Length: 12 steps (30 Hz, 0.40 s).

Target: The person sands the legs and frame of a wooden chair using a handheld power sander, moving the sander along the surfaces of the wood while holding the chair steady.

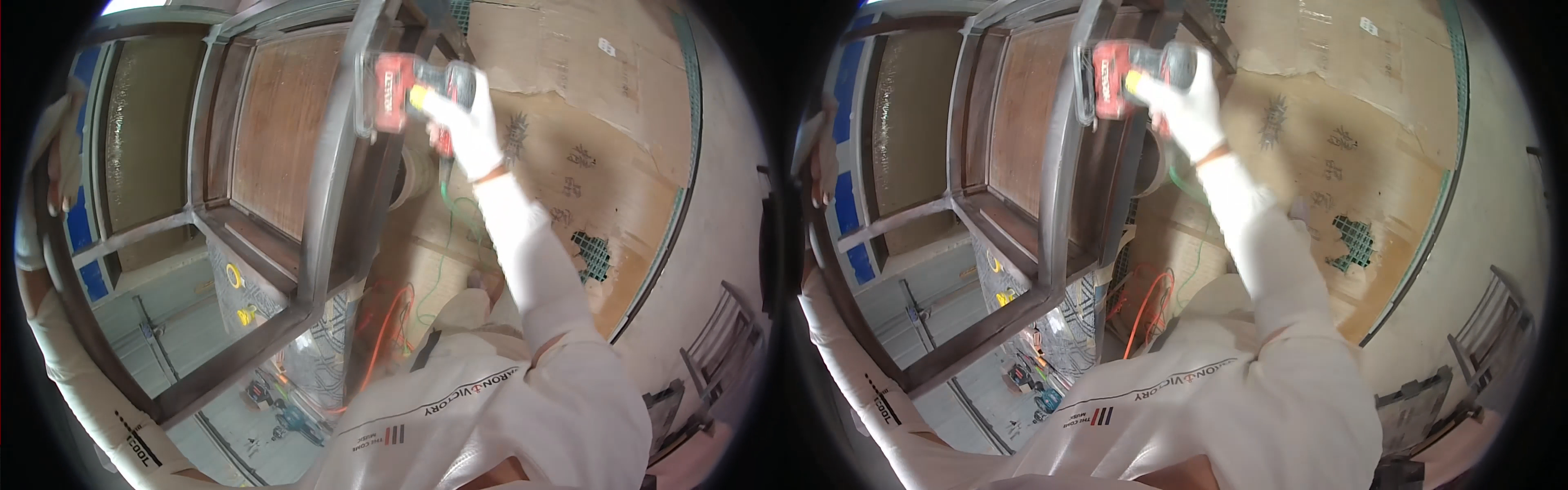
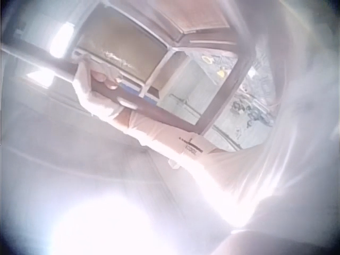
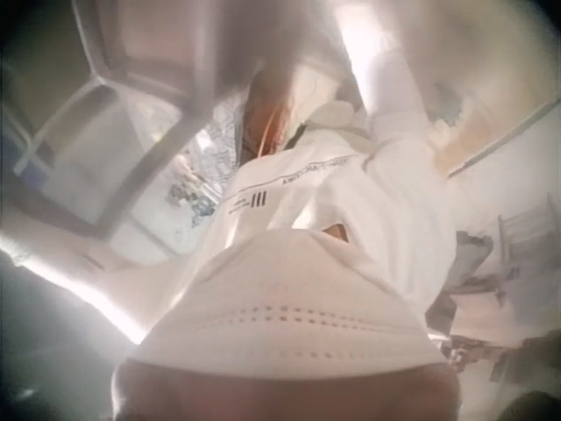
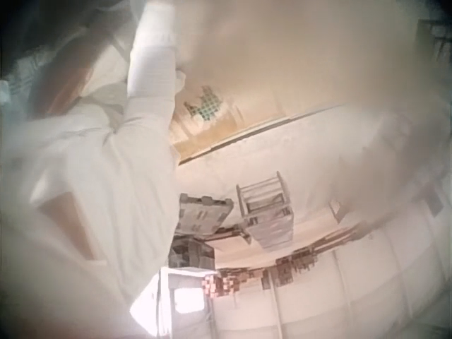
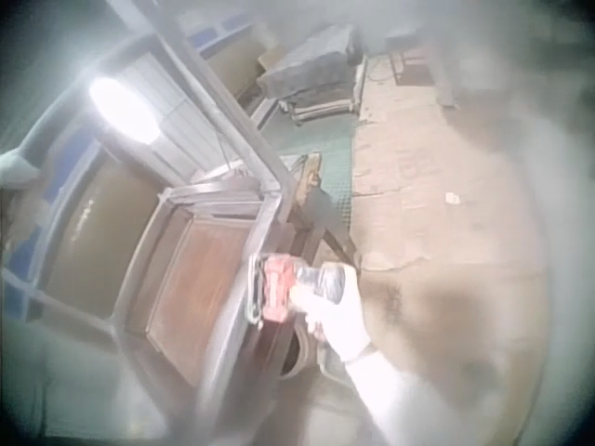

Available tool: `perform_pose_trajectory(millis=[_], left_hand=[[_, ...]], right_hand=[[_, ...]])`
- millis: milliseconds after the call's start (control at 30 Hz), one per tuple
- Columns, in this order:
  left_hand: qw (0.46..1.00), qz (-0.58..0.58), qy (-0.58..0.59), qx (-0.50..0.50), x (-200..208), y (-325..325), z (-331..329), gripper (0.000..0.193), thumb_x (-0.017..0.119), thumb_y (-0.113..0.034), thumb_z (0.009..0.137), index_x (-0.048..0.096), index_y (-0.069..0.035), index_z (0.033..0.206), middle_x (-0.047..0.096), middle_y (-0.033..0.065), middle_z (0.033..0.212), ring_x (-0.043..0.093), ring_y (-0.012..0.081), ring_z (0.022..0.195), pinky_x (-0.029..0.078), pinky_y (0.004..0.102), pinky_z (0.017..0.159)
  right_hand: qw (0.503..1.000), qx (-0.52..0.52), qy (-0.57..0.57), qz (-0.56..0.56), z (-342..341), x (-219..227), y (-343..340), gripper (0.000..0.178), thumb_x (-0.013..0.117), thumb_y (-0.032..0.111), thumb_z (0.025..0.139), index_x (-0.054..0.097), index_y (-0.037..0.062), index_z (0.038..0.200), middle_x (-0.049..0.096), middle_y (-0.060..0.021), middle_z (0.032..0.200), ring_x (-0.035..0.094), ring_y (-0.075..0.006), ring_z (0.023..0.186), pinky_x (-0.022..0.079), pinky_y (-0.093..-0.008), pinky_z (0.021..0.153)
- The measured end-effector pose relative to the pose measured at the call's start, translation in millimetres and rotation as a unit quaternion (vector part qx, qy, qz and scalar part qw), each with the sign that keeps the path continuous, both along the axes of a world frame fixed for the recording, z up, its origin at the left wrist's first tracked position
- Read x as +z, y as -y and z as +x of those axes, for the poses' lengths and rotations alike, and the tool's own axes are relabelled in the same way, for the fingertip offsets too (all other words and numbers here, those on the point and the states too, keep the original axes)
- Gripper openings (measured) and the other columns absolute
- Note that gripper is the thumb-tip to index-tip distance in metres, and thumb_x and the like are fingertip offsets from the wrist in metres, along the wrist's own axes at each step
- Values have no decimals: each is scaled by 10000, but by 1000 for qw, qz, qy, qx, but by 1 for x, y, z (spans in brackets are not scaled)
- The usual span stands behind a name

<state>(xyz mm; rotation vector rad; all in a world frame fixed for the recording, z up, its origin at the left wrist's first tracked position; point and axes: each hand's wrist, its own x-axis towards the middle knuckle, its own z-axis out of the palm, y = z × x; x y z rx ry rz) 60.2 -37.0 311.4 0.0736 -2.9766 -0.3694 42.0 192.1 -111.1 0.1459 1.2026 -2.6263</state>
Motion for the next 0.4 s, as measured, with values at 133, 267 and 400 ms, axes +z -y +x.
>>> perform_pose_trajectory(millis=[133,267,400], left_hand=[[999,-24,-17,-18,7,19,-3,421,438,-291,1045,533,74,1234,617,84,742,549,96,508,466,183,476],[997,-68,-33,-26,13,51,10,461,417,-303,1062,526,84,1289,644,91,759,571,92,510,484,171,479],[963,197,170,67,10,0,-1,511,548,-290,1019,467,72,1371,598,79,673,533,64,460,453,161,427]], right_hand=[[999,9,-27,18,-70,-8,-23,513,762,135,849,414,62,1218,632,-97,895,577,-118,527,461,-263,404],[991,27,82,-104,12,-6,5,617,792,102,803,380,30,1257,643,-118,961,572,-120,516,467,-260,398],[991,68,88,-70,68,-15,17,670,789,48,781,374,117,1303,634,-129,1094,574,-100,540,475,-232,421]])
